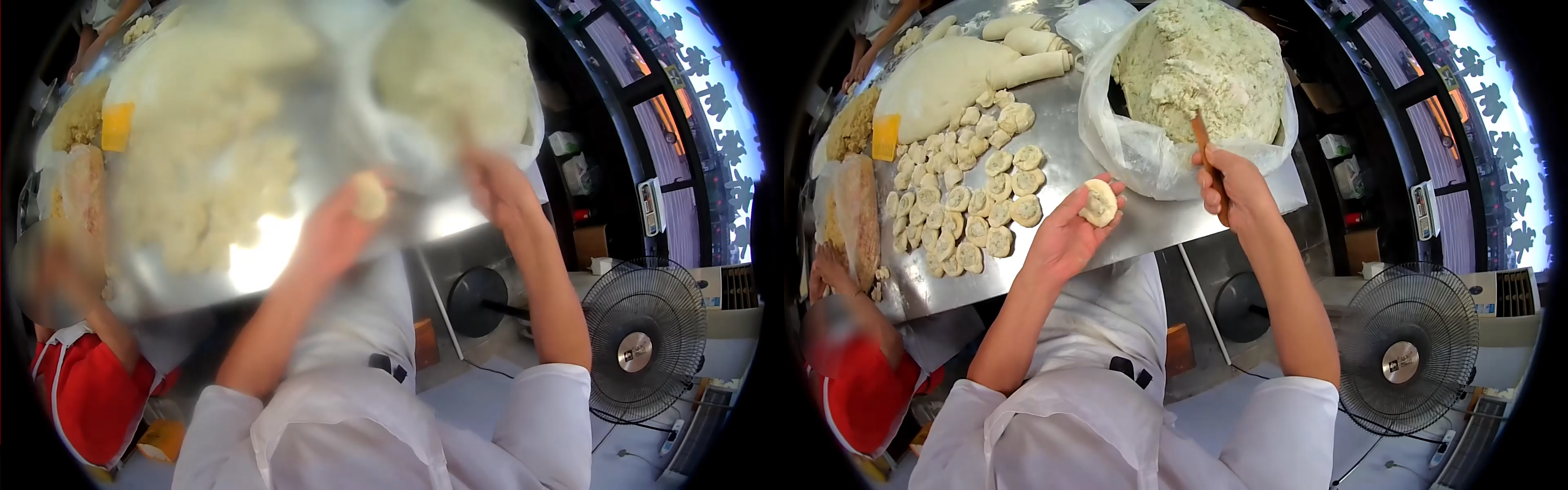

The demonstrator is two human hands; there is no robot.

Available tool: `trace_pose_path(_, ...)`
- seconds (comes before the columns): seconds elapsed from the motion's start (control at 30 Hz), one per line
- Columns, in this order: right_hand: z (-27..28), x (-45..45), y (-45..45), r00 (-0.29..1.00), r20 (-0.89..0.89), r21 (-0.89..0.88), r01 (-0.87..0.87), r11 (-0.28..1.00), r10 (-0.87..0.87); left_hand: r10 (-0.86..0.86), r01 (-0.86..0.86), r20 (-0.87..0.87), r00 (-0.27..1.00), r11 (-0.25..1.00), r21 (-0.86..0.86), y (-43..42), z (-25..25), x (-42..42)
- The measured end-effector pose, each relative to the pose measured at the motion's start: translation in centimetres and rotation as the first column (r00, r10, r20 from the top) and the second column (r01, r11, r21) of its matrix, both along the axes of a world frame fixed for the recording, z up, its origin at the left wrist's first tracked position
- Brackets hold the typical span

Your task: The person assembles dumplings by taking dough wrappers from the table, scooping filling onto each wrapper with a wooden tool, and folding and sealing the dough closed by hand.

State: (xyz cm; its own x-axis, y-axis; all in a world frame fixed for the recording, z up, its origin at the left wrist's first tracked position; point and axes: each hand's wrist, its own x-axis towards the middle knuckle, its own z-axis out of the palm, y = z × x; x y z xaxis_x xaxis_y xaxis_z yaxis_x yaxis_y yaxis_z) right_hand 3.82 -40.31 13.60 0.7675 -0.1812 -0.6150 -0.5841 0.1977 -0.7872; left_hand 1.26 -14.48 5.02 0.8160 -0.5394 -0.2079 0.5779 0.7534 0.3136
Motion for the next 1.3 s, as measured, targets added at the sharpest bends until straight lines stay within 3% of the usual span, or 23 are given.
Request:
trace_pose_path(0.1,0.2,-1.9,0.3,0.993,0.054,0.17,-0.109,0.979,0.101,0.079,-0.081,-0.061,0.995,0.996,-0.022,1.1,0.0,0.1)
trace_pose_path(0.2,1.1,-4.3,3.9,0.979,0.073,0.051,-0.194,0.98,0.19,0.105,-0.112,-0.065,0.992,0.987,-0.113,1.8,-1.0,0.4)
trace_pose_path(0.23,0.8,-5.1,4.8,0.968,0.094,0.004,-0.235,0.972,0.233,0.109,-0.139,0.184,0.977,0.978,0.158,1.9,-0.9,0.5)
trace_pose_path(0.27,0.9,-5.9,6.2,0.95,0.129,-0.087,-0.275,0.958,0.284,0.034,-0.215,0.405,0.914,0.886,0.41,2.1,-0.9,0.7)
trace_pose_path(0.33,-1.0,-7.4,8.7,0.907,0.256,-0.217,-0.283,0.934,0.334,-0.029,-0.313,0.531,0.847,0.78,0.542,2.2,-1.3,0.6)
trace_pose_path(0.37,-2.0,-8.0,9.9,0.881,0.263,-0.442,-0.252,0.861,0.393,-0.067,-0.369,0.582,0.81,0.714,0.595,2.3,-1.5,0.6)
trace_pose_path(0.4,-4.4,-8.3,10.5,0.725,0.446,-0.698,-0.086,0.711,0.525,-0.01,-0.364,0.557,0.831,0.747,0.556,2.1,-1.3,0.6)
trace_pose_path(0.43,-6.7,-8.6,11.0,0.514,0.53,-0.834,0.169,0.526,0.674,0.042,-0.357,0.527,0.849,0.781,0.513,1.9,-1.1,0.5)
trace_pose_path(0.5,-7.7,-9.7,12.6,0.575,0.371,-0.928,0.22,0.299,0.729,0.203,-0.319,0.324,0.924,0.877,0.359,1.4,-0.4,0.2)
trace_pose_path(0.53,-7.9,-10.2,13.4,0.608,0.288,-0.955,0.239,0.175,0.74,0.286,-0.31,0.13,0.949,0.921,0.237,1.2,0.5,-0.1)
trace_pose_path(0.57,-8.0,-10.6,14.2,0.618,0.264,-0.963,0.214,0.165,0.741,0.331,-0.321,-0.078,0.941,0.941,0.109,1.2,0.9,-0.4)
trace_pose_path(0.67,-8.4,-12.1,15.8,0.638,0.186,-0.983,0.122,0.139,0.747,0.429,-0.407,-0.09,0.899,0.893,0.193,0.9,0.1,-1.4)
trace_pose_path(0.7,-8.5,-12.4,15.9,0.633,0.137,-0.99,0.066,0.123,0.762,0.388,-0.46,0.246,0.888,0.754,0.468,1.2,-4.2,-1.3)
trace_pose_path(0.73,-8.5,-12.5,15.6,0.65,0.086,-0.996,0.031,0.086,0.755,0.287,-0.519,0.447,0.847,0.626,0.582,1.1,-6.1,-0.9)
trace_pose_path(0.77,-9.5,-13.0,15.1,0.648,0.035,-0.998,-0.016,0.059,0.761,0.279,-0.533,0.474,0.835,0.62,0.575,1.6,-7.0,-0.9)
trace_pose_path(0.8,-10.1,-13.4,14.7,0.63,0.105,-0.994,0.033,0.109,0.769,0.381,-0.449,0.244,0.892,0.814,0.369,2.0,-7.3,-0.8)
trace_pose_path(0.83,-10.5,-13.6,14.0,0.597,0.216,-0.971,0.045,0.236,0.773,0.401,-0.401,0.037,0.915,0.899,0.175,2.5,-6.9,-0.4)
trace_pose_path(0.9,-8.5,-13.8,13.9,0.595,0.256,-0.956,0.036,0.293,0.762,0.357,-0.356,-0.05,0.933,0.934,0.024,4.6,-6.3,0.4)
trace_pose_path(1.07,-7.8,-12.9,14.8,0.645,0.299,-0.94,0.073,0.332,0.704,0.333,-0.331,-0.075,0.94,0.943,0.036,5.3,-5.0,0.1)
trace_pose_path(1.17,-10.2,-13.6,16.4,0.638,0.23,-0.948,-0.022,0.317,0.734,0.363,-0.35,-0.089,0.927,0.927,0.135,5.4,-5.5,-0.3)
trace_pose_path(1.2,-8.7,-13.4,16.3,0.658,0.162,-0.936,-0.133,0.325,0.735,0.359,-0.346,-0.108,0.927,0.93,0.121,5.7,-5.4,-0.5)
trace_pose_path(1.3,-10.7,-12.6,15.4,0.579,0.412,-0.815,-0.112,0.569,0.704,0.385,-0.375,-0.031,0.922,0.912,0.17,7.4,-4.8,-1.7)
